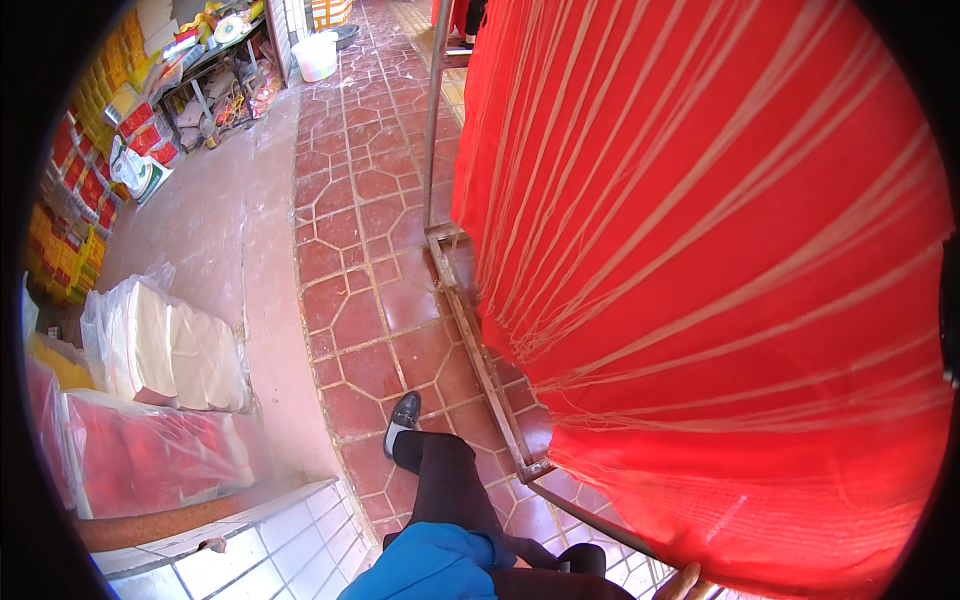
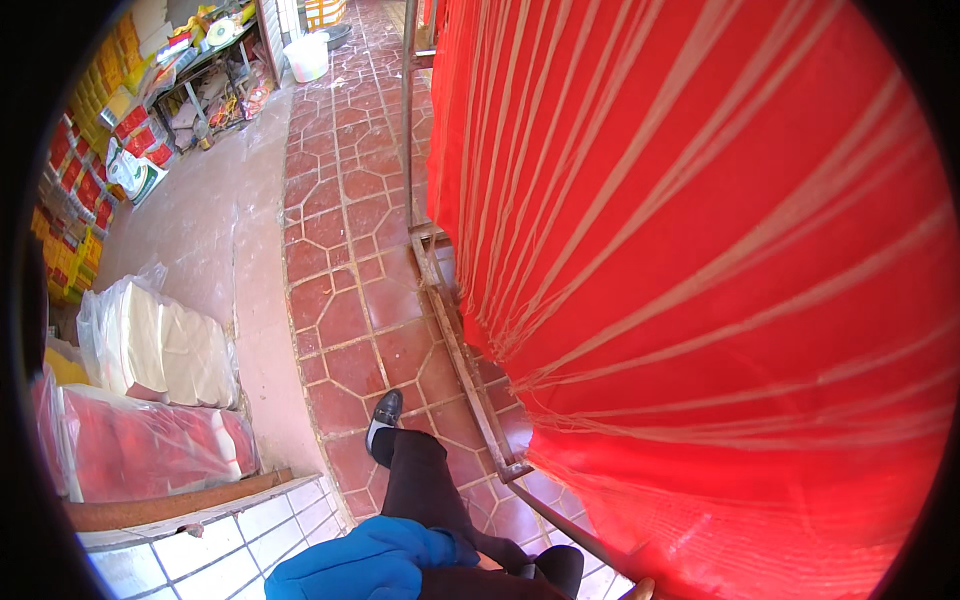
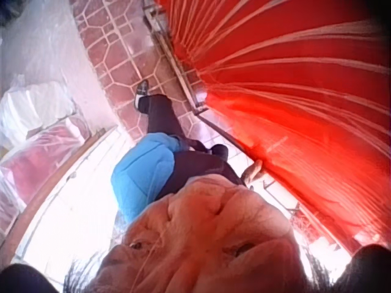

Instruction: The person repeatedly ties thin white strings to the bottom edge of a large red fabric sheet draped over a metal frame. The person uses both hands to loop and knot the strings, working along the edge of the fabric.

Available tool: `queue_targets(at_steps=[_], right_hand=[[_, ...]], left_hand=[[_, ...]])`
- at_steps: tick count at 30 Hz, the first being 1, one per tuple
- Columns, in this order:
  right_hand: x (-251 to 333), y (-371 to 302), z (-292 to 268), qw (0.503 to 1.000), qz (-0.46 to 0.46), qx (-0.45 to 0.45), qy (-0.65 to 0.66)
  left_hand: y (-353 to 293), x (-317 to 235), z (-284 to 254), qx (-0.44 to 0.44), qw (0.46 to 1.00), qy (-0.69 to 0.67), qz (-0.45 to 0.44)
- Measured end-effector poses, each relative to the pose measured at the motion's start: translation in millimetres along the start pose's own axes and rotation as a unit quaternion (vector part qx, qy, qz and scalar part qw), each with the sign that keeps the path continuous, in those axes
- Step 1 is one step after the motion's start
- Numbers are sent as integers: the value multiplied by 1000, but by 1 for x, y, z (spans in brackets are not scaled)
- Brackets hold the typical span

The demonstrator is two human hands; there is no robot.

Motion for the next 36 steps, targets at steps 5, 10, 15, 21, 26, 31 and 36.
queue_targets(at_steps=[5,10,15,21,26,31,36], right_hand=[[-7,-9,-16,999,-6,38,29],[11,-11,-1,989,-110,84,42],[38,-9,6,983,-165,52,-63],[41,1,5,976,-123,166,74],[39,5,-1,975,-186,118,34],[49,-3,-15,962,-268,1,-53],[51,-5,-17,951,-299,-6,-85]], left_hand=[[22,7,10,2,1000,21,1],[55,14,29,-1,999,32,16],[77,-12,63,4,994,7,110],[37,-96,54,-70,953,282,80],[-57,-154,44,-431,875,199,95],[-127,-206,45,-639,733,86,218],[-127,-260,15,-673,655,105,329]])
Point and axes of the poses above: each hand's wrist, its own y-axis towards the middle knuckle, its own z-axis out of the palm, x = y × z, the point moved 2 cm from there along y, towards the middle knuckle, and after that the axes turned 11 degrees about -y, right-handed, at the moved point
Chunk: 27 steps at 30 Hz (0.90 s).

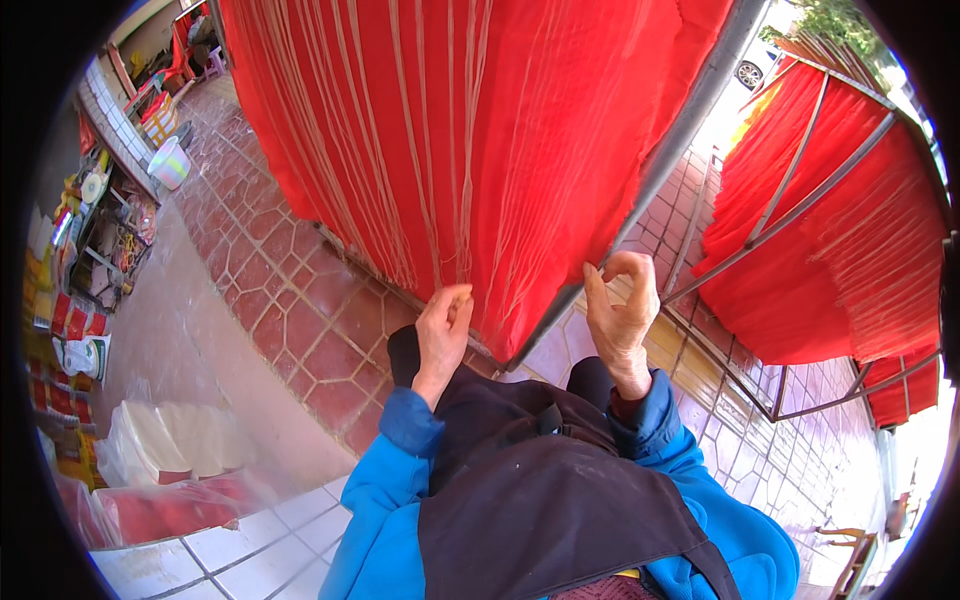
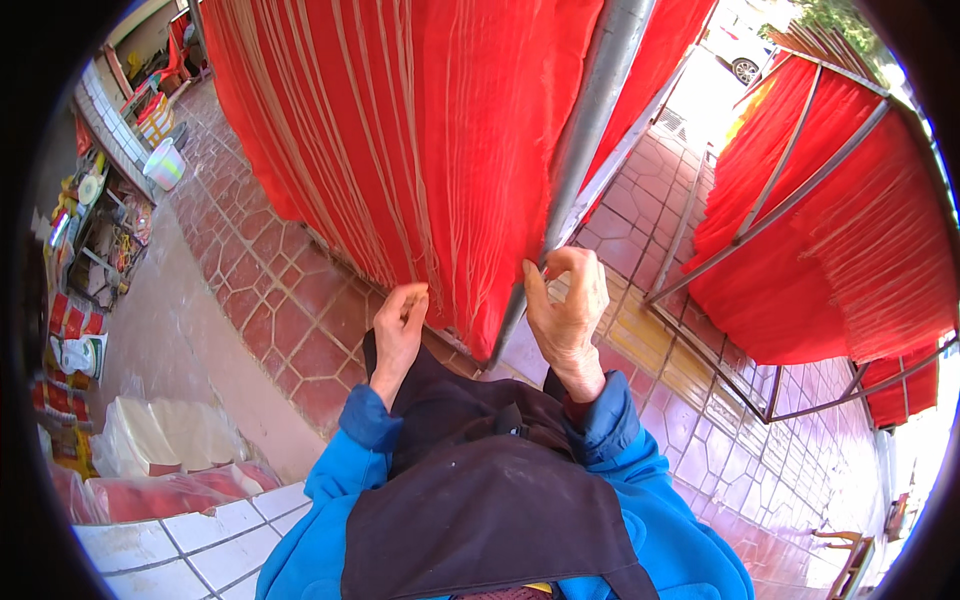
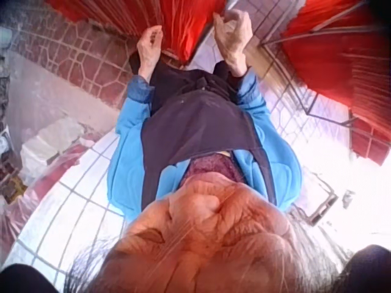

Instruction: The person repeatedly ties thin white strings to the bottom edge of a large red fabric sheet draped over a metal frame. The person uses both hands to loop and knot the strings, working along the edge of the fabric.

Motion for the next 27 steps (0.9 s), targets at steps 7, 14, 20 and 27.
queue_targets(at_steps=[7,14,20,27], right_hand=[[2,-1,-5,1000,-7,19,18],[-8,-18,-23,878,252,55,404],[-30,-16,4,752,352,-1,557],[-37,-11,26,764,352,-82,534]], left_hand=[[54,-1,46,-32,993,-107,42],[65,-7,62,84,969,-226,-50],[62,-15,73,44,984,-171,-22],[15,-25,63,-5,993,-103,-55]])
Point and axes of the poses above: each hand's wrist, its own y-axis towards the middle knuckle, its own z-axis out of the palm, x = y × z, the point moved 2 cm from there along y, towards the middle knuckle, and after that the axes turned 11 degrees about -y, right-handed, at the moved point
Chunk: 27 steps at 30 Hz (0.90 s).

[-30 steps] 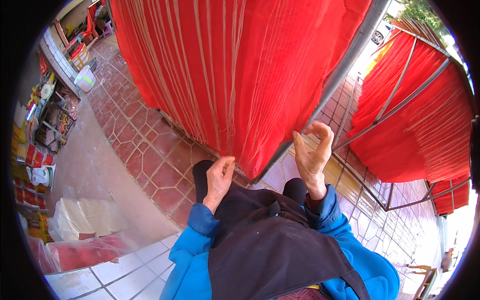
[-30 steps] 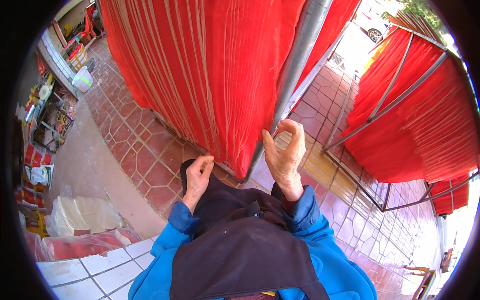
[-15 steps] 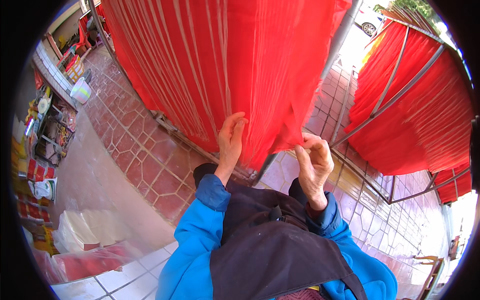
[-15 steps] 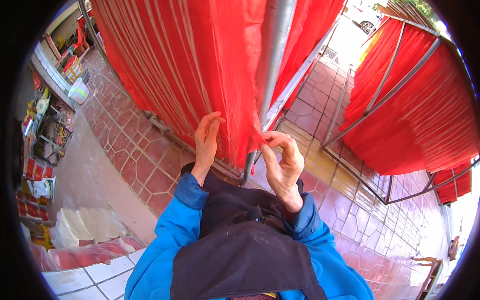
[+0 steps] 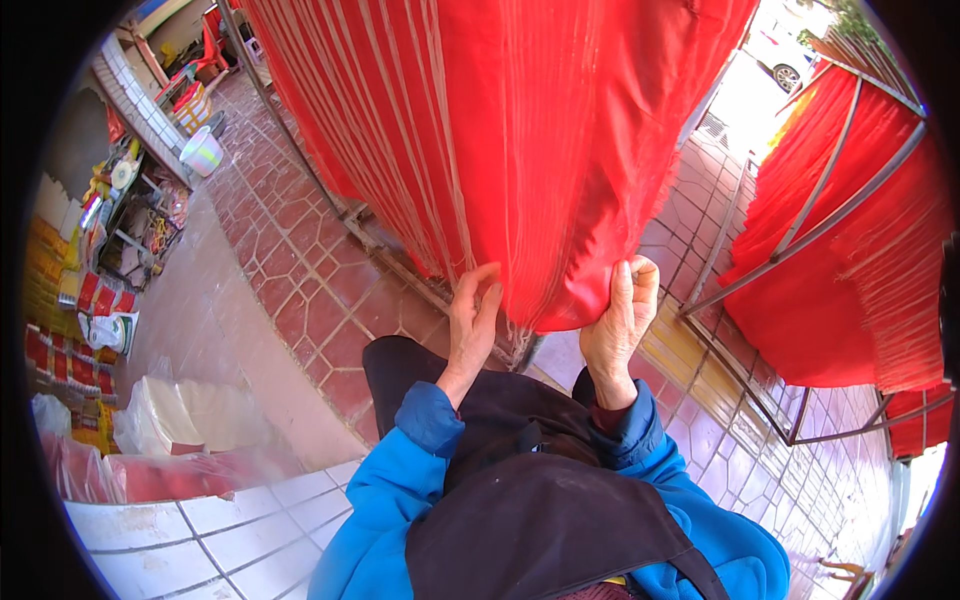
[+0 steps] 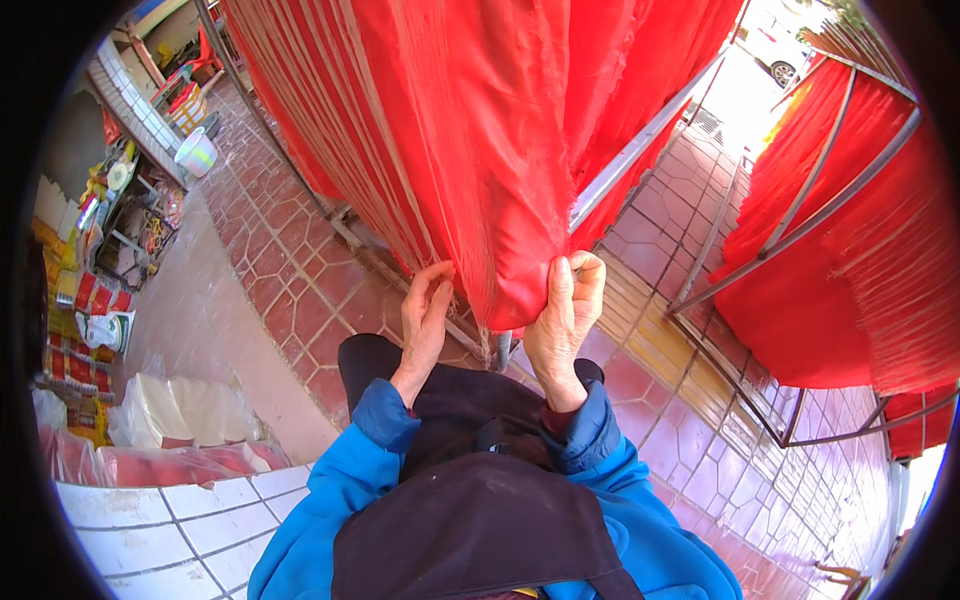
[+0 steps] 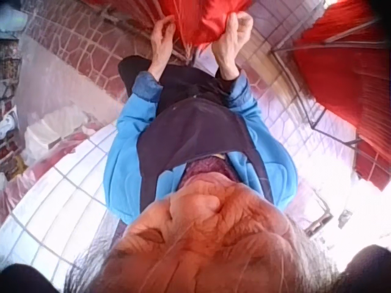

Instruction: The person repeatedly ties thin white strings to the bottom edge of a large red fabric sheet draped over a metal frame. The person uses both hands to loop and knot the strings, working along the edge of the fabric.

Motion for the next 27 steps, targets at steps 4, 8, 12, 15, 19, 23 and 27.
queue_targets(at_steps=[4,8,12,15,19,23,27], right_hand=[[-1,-6,-1,1000,-3,-6,-29],[8,-28,1,996,-5,82,-47],[16,-34,3,965,-87,156,-193],[18,-31,-2,923,-146,213,-284],[10,-30,-11,906,-103,186,-365],[2,-45,-14,961,16,112,-253],[-2,-66,-2,972,2,127,-198]], left_hand=[[-10,-4,-6,-16,999,-37,-19],[3,-14,-7,-12,999,-48,19],[17,-18,0,20,999,-32,13],[24,-20,4,52,998,-18,36],[25,-19,2,25,983,-179,15],[22,-17,-21,12,972,-230,-38],[25,-15,-49,0,970,-240,-32]])
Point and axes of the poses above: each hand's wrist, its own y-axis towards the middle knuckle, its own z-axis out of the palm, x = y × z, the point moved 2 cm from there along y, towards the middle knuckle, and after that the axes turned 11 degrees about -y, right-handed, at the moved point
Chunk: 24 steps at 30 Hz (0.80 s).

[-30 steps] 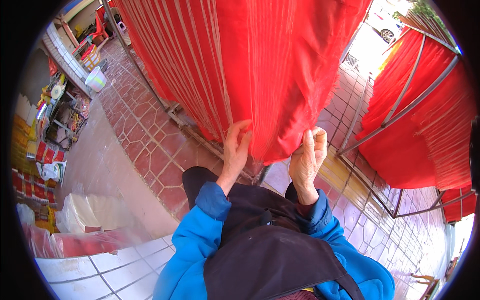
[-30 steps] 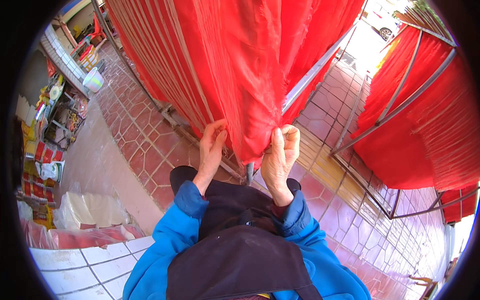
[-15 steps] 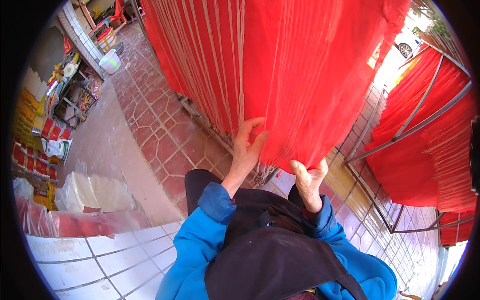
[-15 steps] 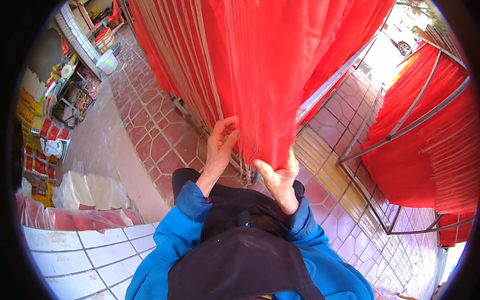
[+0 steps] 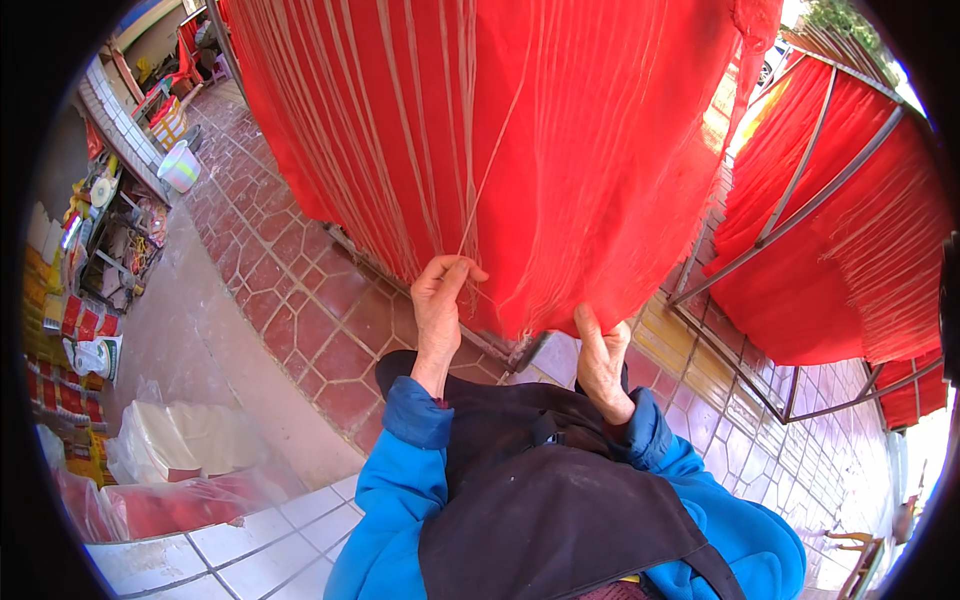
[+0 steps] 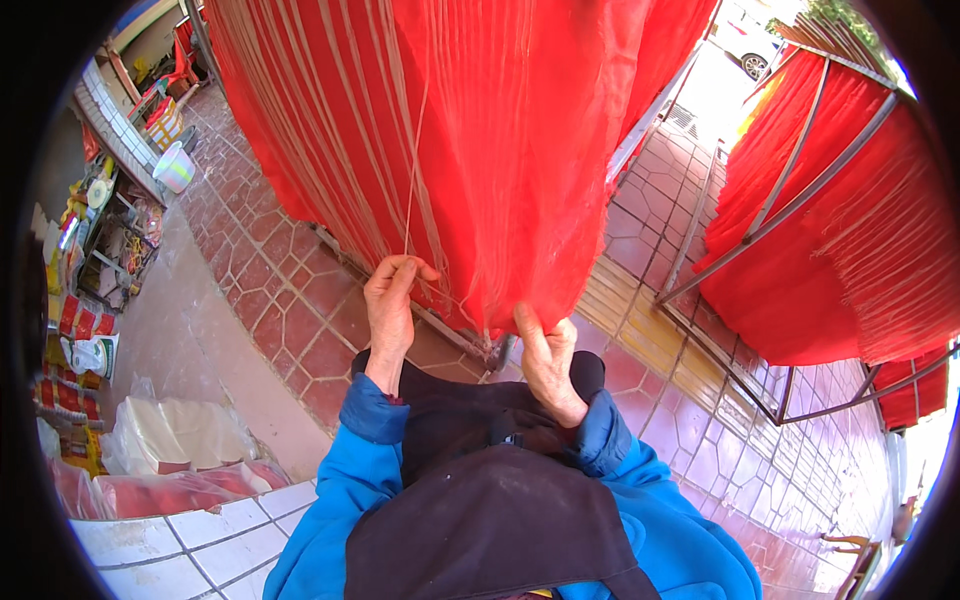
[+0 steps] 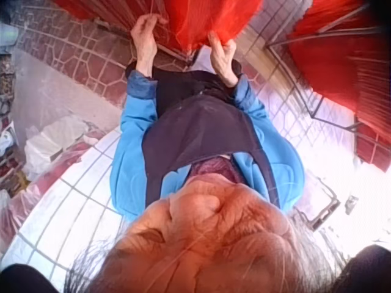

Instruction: The person repeatedly ties thin white strings to the bottom edge of a large red fabric sheet draped over a metal frame. The person uses both hands to loop and knot the strings, working along the edge of the fabric.

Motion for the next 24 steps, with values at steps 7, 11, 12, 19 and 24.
queue_targets(at_steps=[7,11,12,19,24], right_hand=[[-28,-10,60,981,4,154,-117],[-24,-24,72,916,-248,117,-291],[-22,-27,69,929,-251,116,-246],[-29,-10,-1,973,-27,93,-208],[-39,16,-29,947,-63,68,-308]], left_hand=[[-9,-11,-25,-35,998,-42,-10],[-9,-16,-33,-23,998,-51,-14],[-9,-18,-35,-24,998,-52,-18],[-11,-28,-47,-17,999,-29,-19],[-16,-35,-56,0,999,-29,-24]])
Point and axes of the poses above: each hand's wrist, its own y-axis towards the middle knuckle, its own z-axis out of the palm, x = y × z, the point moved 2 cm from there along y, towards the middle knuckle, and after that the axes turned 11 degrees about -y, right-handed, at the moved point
